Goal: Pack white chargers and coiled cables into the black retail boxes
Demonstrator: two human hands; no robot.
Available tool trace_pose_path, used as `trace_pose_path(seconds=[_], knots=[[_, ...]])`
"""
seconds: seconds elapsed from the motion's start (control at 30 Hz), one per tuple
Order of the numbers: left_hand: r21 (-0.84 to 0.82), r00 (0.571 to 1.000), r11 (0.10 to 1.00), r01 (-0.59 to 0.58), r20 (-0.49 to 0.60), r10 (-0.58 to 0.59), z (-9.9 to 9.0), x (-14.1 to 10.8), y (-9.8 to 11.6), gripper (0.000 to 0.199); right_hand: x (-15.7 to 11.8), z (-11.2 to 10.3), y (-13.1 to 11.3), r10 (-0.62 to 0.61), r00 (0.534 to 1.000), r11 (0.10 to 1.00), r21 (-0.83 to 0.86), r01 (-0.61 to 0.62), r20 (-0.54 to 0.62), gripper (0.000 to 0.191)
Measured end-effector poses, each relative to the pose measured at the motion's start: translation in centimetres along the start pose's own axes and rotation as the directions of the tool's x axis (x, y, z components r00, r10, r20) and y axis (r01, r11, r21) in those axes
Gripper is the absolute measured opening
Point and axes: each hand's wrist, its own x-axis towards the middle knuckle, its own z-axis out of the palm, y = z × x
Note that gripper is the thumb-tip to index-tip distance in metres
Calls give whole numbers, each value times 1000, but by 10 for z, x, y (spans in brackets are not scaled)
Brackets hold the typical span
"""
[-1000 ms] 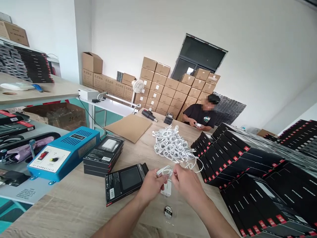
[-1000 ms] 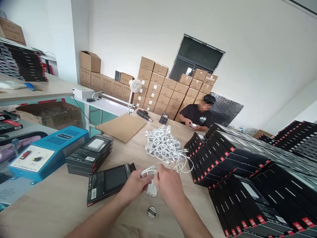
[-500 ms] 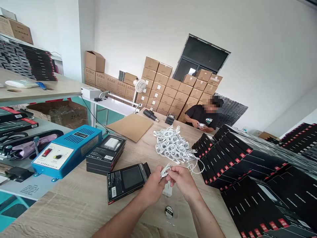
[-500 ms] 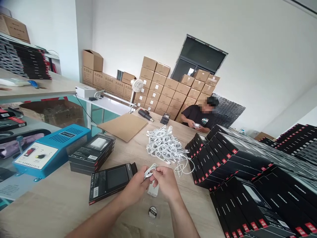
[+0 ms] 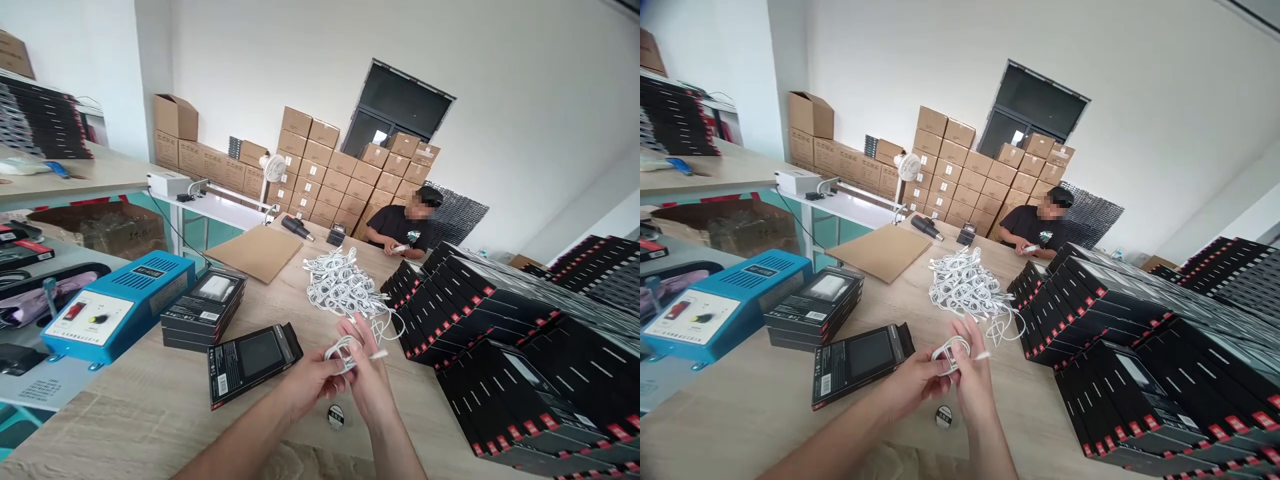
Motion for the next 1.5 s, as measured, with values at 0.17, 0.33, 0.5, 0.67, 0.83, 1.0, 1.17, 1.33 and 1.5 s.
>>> trace_pose_path(seconds=[0.17,0.33,0.5,0.67,0.83,1.0,1.17,1.33,1.5], knots=[[272,999,962,19,37,-31,0,-5,-1,43,13,4,-6,66,991,976,214,-40,-117,55],[758,994,650,-62,-15,112,-8,-6,10,25,20,-18,-15,159,917,966,248,-69,-367,68],[916,967,400,32,-130,219,-19,-14,21,27,5,-48,-5,167,888,973,218,-78,-428,70],[936,970,326,135,-192,151,-24,-20,8,37,-15,-74,31,130,927,989,117,-94,-351,71],[933,966,342,109,-180,186,-18,-10,-10,32,-9,-67,49,207,900,933,353,-64,-383,46],[870,963,490,58,-178,201,-7,4,-17,18,1,-54,35,171,876,892,449,57,-451,29],[128,960,992,9,-280,28,11,11,-33,60,-1,-50,17,-191,937,977,-150,152,-293,40],[-195,979,978,-73,-200,33,17,12,-41,64,0,-45,32,-342,930,811,-541,222,-131,52],[-122,959,985,-121,-269,85,8,13,-36,54,-2,-48,43,-155,986,827,-553,96,-60,70]])
